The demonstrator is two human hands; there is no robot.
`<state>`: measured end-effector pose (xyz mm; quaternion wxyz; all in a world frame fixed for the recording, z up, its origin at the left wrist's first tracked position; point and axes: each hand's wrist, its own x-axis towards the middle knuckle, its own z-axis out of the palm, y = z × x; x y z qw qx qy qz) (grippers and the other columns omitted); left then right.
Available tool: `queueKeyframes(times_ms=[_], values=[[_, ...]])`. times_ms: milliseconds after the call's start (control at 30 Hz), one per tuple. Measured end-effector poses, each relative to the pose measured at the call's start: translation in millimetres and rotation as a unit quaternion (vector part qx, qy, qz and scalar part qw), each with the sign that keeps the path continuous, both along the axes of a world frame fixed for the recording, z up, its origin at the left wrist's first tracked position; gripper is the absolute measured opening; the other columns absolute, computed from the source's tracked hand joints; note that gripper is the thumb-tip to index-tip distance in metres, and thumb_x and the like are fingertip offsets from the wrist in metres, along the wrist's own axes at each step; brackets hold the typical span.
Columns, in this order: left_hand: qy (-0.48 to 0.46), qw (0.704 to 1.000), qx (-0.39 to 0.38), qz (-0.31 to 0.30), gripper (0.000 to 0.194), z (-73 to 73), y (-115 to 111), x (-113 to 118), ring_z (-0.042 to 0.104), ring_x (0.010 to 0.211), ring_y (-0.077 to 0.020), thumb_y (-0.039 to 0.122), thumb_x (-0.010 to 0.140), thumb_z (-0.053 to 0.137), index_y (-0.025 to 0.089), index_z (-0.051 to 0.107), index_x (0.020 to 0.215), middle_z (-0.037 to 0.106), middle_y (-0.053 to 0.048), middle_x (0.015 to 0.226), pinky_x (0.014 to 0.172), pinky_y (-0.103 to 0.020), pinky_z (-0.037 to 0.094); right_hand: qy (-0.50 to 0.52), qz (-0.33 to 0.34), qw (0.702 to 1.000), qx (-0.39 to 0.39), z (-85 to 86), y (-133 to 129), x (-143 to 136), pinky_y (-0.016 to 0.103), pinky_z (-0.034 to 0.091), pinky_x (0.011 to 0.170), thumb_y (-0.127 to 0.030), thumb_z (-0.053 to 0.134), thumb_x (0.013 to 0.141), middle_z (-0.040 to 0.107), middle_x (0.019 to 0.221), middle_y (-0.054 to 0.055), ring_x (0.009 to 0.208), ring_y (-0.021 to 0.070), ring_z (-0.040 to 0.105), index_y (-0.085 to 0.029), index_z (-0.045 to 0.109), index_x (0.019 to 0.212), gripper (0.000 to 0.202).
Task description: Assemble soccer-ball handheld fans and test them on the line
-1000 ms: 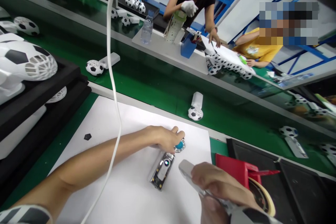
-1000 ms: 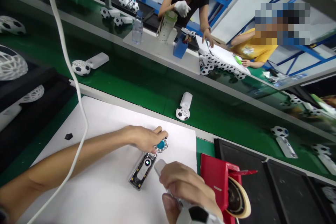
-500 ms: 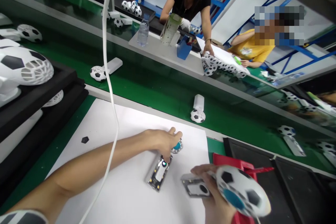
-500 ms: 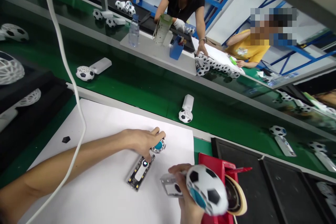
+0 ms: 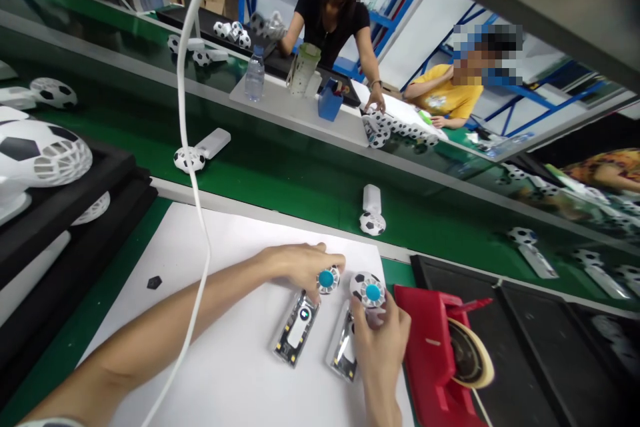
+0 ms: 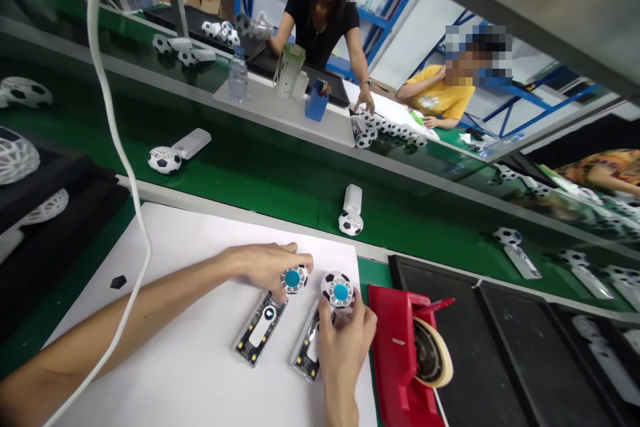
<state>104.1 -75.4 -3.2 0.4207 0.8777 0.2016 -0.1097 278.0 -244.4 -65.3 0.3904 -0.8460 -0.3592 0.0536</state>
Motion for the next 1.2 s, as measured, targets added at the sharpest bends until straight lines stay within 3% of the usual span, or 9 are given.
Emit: queueKeyframes(times_ms=[100,167,233,300,433,767,967,1067,1200], values=[[-0.076,0.996,0.028,0.041,0.062,18.3,10,-13,0.060,0.087,-0.0234,0.033,0.069,0.075,0.032,0.052,0.126,0.052,-0.004,0.106,0.064,-0.028,0.042,-0.049,0.047,0.997,0.048,17.5,-1,-23,0.054,0.039,0.096,-0.055,0.065,0.079,0.053,0.119,0.021,0.115,0.0388,0.046,-0.010,0.062,0.125,0.064],[-0.160,0.982,0.042,0.091,0.061,37.7,12,-25,0.058,0.089,-0.0214,0.029,0.066,0.077,0.031,0.056,0.124,0.052,-0.002,0.103,0.067,-0.027,0.043,0.051,0.142,0.986,0.068,36.0,3,-49,0.052,0.041,0.098,-0.051,0.059,0.088,0.056,0.123,0.017,0.115,0.0339,0.052,-0.016,0.058,0.128,0.054],[-0.238,0.959,0.046,0.146,0.061,58.1,9,-36,0.058,0.090,-0.0193,0.028,0.066,0.078,0.032,0.057,0.123,0.051,-0.001,0.103,0.071,-0.026,0.045,0.270,0.225,0.934,0.066,57.6,12,-75,0.047,0.049,0.093,-0.053,0.052,0.093,0.060,0.124,0.012,0.110,0.0286,0.060,-0.024,0.052,0.133,0.049],[-0.298,0.933,0.050,0.193,0.058,75.5,2,-45,0.057,0.090,-0.0174,0.029,0.069,0.078,0.034,0.057,0.123,0.048,0.000,0.106,0.075,-0.026,0.048,0.433,0.277,0.855,0.069,79.1,25,-95,0.037,0.056,0.067,-0.053,0.047,0.097,0.066,0.106,0.008,0.081,0.0222,0.067,-0.025,0.054,0.122,0.038],[-0.398,0.880,0.084,0.244,0.058,93.1,-13,-53,0.056,0.105,-0.0198,0.029,0.075,0.077,0.031,0.054,0.128,0.048,-0.003,0.118,0.088,-0.029,0.049,0.514,0.324,0.787,0.103,111.0,45,-109,0.021,0.044,0.042,-0.050,0.048,0.098,0.062,0.083,0.000,0.047,0.0097,0.056,-0.024,0.049,0.108,0.028],[-0.491,0.813,0.015,0.311,0.062,91.7,-20,-49,0.062,0.097,-0.0186,0.036,0.080,0.077,0.032,0.047,0.133,0.057,-0.001,0.118,0.087,-0.029,0.052,0.554,0.323,0.763,0.077,131.6,44,-111,0.025,0.048,0.042,-0.047,0.054,0.093,0.068,0.084,0.004,0.050,0.0158,0.062,-0.028,0.036,0.133,0.048],[-0.506,0.796,-0.042,0.329,0.061,89.6,-18,-46,0.062,0.086,-0.0159,0.035,0.079,0.078,0.034,0.048,0.131,0.058,0.000,0.110,0.074,-0.025,0.055,0.589,0.345,0.724,0.098,134.9,44,-104,0.027,0.046,0.046,-0.027,0.058,0.074,0.066,0.079,0.002,0.058,0.0194,0.063,-0.029,0.027,0.142,0.074],[-0.505,0.792,-0.060,0.337,0.061,88.5,-18,-46,0.062,0.086,-0.0172,0.035,0.078,0.079,0.036,0.048,0.130,0.059,0.000,0.108,0.071,-0.027,0.056,0.555,0.372,0.737,0.098,138.3,45,-104,0.026,0.044,0.049,-0.020,0.058,0.070,0.062,0.072,-0.002,0.059,0.0181,0.059,-0.029,0.025,0.143,0.081],[-0.508,0.789,-0.074,0.338,0.060,88.7,-17,-46,0.062,0.081,-0.0166,0.035,0.077,0.079,0.036,0.049,0.129,0.058,0.001,0.103,0.067,-0.027,0.056,0.466,0.392,0.789,0.079,141.5,46,-109,0.026,0.044,0.050,-0.017,0.065,0.075,0.060,0.072,-0.003,0.057,0.0144,0.054,-0.030,0.027,0.140,0.076]])
